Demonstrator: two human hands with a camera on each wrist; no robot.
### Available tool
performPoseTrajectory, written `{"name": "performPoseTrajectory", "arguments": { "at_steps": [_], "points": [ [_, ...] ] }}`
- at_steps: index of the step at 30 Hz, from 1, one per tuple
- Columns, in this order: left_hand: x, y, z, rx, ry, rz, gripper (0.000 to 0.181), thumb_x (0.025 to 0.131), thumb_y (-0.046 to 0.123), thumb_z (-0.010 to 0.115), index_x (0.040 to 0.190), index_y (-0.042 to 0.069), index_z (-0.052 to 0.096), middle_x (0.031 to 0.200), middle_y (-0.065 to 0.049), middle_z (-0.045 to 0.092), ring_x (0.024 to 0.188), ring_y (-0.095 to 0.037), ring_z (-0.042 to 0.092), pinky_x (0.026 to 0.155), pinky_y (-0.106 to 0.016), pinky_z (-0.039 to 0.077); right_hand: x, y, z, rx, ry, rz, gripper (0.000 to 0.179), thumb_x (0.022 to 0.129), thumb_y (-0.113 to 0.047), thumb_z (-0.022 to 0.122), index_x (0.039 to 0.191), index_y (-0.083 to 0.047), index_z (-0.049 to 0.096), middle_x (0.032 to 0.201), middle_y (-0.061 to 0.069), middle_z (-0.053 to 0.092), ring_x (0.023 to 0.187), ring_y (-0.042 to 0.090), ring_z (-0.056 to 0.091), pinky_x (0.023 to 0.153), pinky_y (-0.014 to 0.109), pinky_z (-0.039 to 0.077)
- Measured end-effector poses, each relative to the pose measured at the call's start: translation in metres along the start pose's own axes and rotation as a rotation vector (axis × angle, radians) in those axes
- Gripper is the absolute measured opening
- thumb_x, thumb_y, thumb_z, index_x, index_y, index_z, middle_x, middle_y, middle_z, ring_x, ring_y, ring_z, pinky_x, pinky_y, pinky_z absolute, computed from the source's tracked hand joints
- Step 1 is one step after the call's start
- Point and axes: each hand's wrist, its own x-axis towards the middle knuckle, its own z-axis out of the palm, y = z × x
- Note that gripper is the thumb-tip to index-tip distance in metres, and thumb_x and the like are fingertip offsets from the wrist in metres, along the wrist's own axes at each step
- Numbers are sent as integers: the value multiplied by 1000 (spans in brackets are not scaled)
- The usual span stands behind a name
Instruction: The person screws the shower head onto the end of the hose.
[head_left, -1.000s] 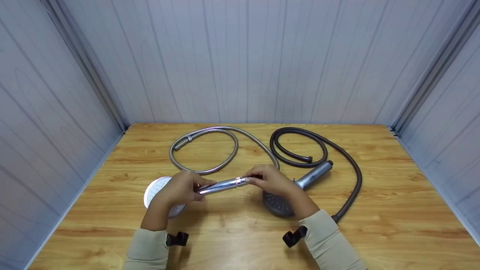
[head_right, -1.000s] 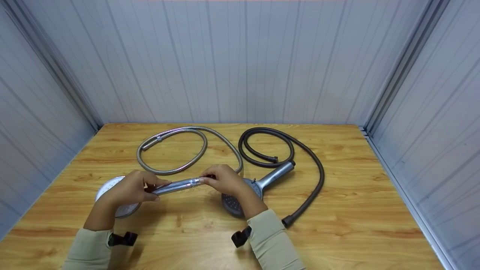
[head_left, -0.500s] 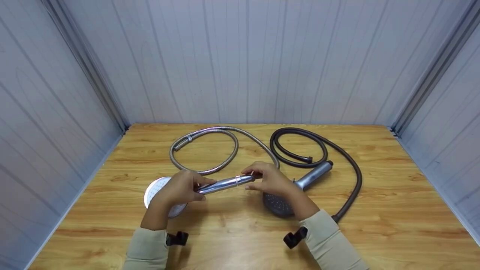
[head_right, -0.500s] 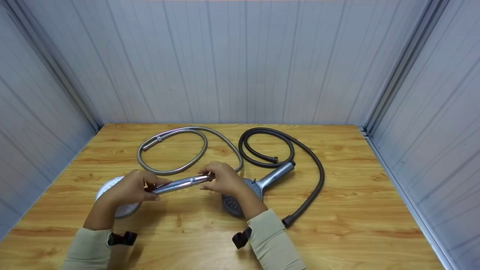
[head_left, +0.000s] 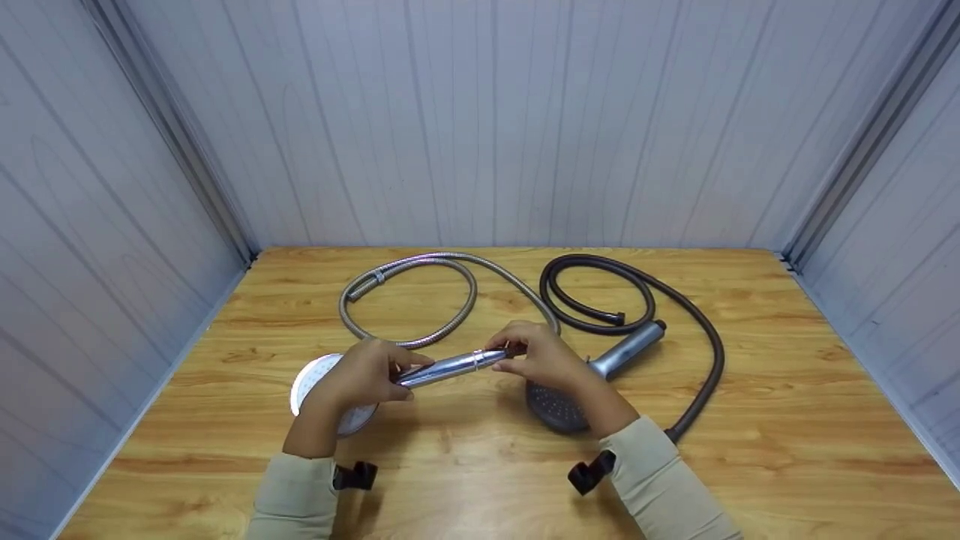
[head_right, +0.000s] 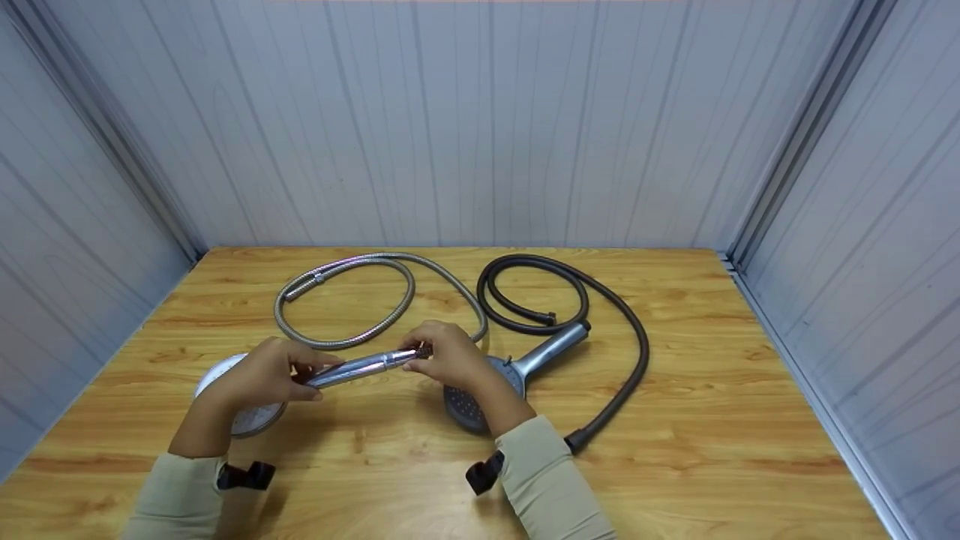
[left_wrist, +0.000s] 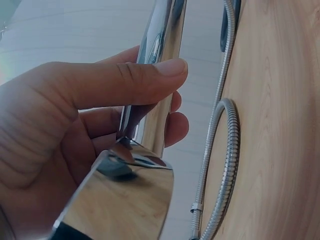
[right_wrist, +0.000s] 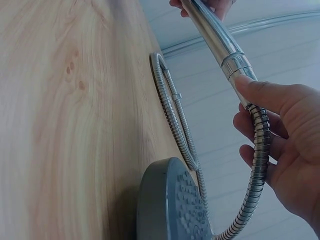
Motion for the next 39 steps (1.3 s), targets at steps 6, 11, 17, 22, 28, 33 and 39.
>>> {"name": "performPoseTrajectory", "arguments": {
  "at_steps": [6,11,17,22,28,33,39],
  "points": [
    [0,1,-1,15,-2,19,47,68,-4,84,110,14,76,78,6,69,62,-9,51,55,-27,47,0,-1,-1,15,0,10,19,83,-7,77,102,-4,74,94,5,70,78,12,57,68,25,47],
    [1,3,-3,30,-9,52,49,68,-3,85,114,11,74,77,5,68,61,-7,53,56,-26,49,0,-1,-2,27,-1,15,20,82,-7,77,102,-4,75,92,5,70,76,12,54,66,25,43],
    [1,3,-3,33,-12,46,50,67,-3,85,114,12,74,75,6,67,61,-7,52,55,-26,48,1,0,-1,11,-5,16,19,83,-8,77,102,-4,75,89,3,69,73,10,51,63,23,43],
    [1,3,-3,38,-14,38,50,68,-3,85,114,12,74,76,6,69,60,-7,52,55,-26,48,0,1,-1,3,-24,21,20,85,-10,76,104,-4,75,90,2,69,73,8,53,63,23,44],
    [1,2,-3,45,-14,26,50,68,-3,85,114,13,75,76,6,68,61,-8,52,56,-27,48,0,1,-1,3,-41,18,23,88,-13,73,108,-2,74,94,4,70,78,10,58,66,24,49],
    [0,2,-2,43,-11,16,49,68,-2,85,114,13,75,75,5,67,62,-8,52,55,-27,48,0,0,-1,-8,-45,29,25,89,-15,72,110,-2,74,95,5,70,78,10,58,67,27,49],
    [0,1,-2,47,-2,49,49,67,-2,85,113,13,75,77,5,69,61,-7,53,55,-27,48,-2,-2,-2,0,-51,56,26,91,-17,69,112,-2,73,98,7,71,77,10,57,66,24,47]
  ]
}}
